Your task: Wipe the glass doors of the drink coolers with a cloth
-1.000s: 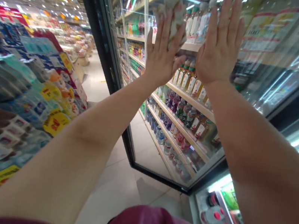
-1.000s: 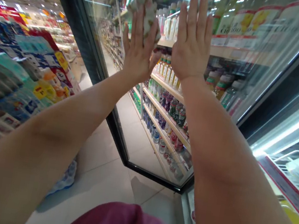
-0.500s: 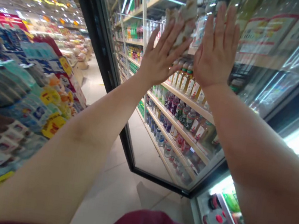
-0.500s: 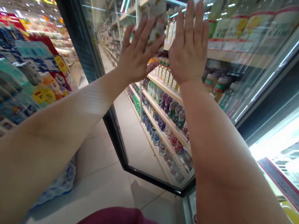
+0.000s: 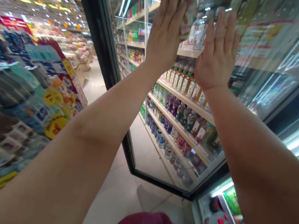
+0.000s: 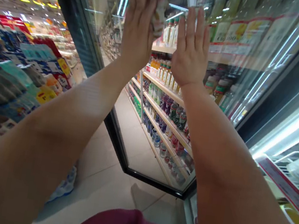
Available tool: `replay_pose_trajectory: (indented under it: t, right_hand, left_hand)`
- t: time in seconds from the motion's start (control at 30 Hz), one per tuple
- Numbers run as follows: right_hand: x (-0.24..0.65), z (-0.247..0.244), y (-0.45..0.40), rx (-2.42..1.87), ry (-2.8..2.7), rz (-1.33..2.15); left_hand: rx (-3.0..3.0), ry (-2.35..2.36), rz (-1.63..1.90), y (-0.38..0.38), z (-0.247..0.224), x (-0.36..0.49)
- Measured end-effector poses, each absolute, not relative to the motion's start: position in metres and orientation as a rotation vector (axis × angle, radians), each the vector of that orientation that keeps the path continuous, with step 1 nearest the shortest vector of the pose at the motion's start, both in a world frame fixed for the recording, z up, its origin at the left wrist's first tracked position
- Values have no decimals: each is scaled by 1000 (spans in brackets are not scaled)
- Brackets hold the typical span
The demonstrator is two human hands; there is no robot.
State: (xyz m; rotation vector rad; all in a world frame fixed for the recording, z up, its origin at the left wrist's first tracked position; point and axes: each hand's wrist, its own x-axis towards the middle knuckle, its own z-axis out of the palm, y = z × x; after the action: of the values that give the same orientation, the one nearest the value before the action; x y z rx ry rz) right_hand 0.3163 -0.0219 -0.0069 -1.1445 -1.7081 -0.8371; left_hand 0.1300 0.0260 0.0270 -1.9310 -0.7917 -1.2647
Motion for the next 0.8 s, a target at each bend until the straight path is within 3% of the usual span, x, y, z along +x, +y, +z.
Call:
replay_pose_trajectory:
  t: [0.17, 0.33, 0.53, 0.7, 0.8]
  right_hand:
    - [317, -7, -18, -1148, -1711, -800]
    - [315, -7, -26, -1118, -1712, -897]
    - [316, -8, -23, -1108, -1676, -909]
    - [315, -7, -23, -1102, -1694, -877]
    - [314, -6, -24, -1121, -1701, -855]
  left_hand:
    - [-2011, -657, -1004, 32, 32, 141]
    - [-1764, -840, -1349, 54, 51, 130]
    - [-1898, -628, -1075, 41, 30, 132]
    - [-1810, -737, -1400, 55, 40, 130]
    - [-1928, -664, -1387, 57, 35, 130]
